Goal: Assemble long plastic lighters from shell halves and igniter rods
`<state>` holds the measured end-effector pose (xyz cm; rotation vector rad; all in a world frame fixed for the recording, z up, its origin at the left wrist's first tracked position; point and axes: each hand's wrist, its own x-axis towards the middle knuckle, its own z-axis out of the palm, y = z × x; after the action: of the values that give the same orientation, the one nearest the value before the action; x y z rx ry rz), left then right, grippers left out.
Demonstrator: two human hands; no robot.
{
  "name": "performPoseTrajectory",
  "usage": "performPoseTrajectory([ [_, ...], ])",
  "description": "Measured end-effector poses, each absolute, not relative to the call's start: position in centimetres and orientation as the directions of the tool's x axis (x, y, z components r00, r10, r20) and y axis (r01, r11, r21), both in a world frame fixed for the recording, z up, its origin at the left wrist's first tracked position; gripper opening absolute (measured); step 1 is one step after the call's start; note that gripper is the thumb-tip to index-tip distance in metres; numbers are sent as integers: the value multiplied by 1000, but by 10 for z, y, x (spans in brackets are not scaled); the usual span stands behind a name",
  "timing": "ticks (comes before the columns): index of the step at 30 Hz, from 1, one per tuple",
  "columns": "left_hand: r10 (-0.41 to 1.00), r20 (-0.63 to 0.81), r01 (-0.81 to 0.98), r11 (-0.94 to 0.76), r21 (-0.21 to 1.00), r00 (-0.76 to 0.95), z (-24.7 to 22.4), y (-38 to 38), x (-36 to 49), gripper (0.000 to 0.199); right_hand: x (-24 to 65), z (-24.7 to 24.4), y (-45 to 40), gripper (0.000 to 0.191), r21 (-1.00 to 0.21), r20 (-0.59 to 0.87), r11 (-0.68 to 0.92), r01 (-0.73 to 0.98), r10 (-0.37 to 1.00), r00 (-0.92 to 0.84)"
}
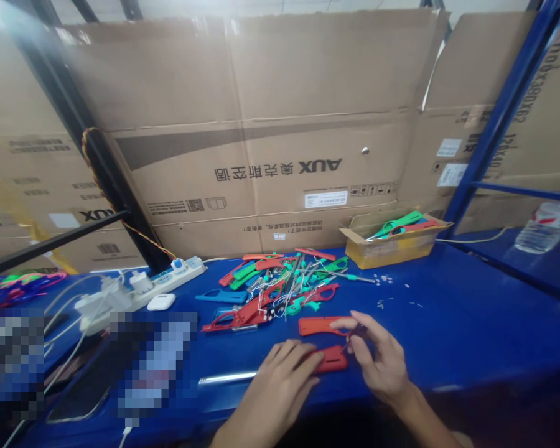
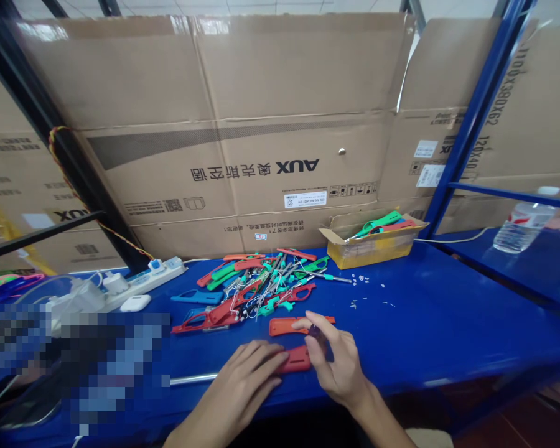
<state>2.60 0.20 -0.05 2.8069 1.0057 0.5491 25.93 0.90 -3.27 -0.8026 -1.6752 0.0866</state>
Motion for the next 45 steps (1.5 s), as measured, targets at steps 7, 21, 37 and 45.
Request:
performPoseTrajectory([
  [7,639,293,600,-769,222,711,0,1,26,36,254,-25,10,46,-476,834,760,443,550,-48],
  [21,622,339,587,-781,213,706,0,2,26,34,258,-22,11,34,-376,884,771,515,464,-51],
  [37,607,358,583,-791,185,710,-5,3,25,32,259,-17,10,42,-306,921,818,487,384,-67],
  [45,613,336,584,-788,195,715,-5,4,25,34,255,-31,11,52,-437,879,765,474,475,43],
])
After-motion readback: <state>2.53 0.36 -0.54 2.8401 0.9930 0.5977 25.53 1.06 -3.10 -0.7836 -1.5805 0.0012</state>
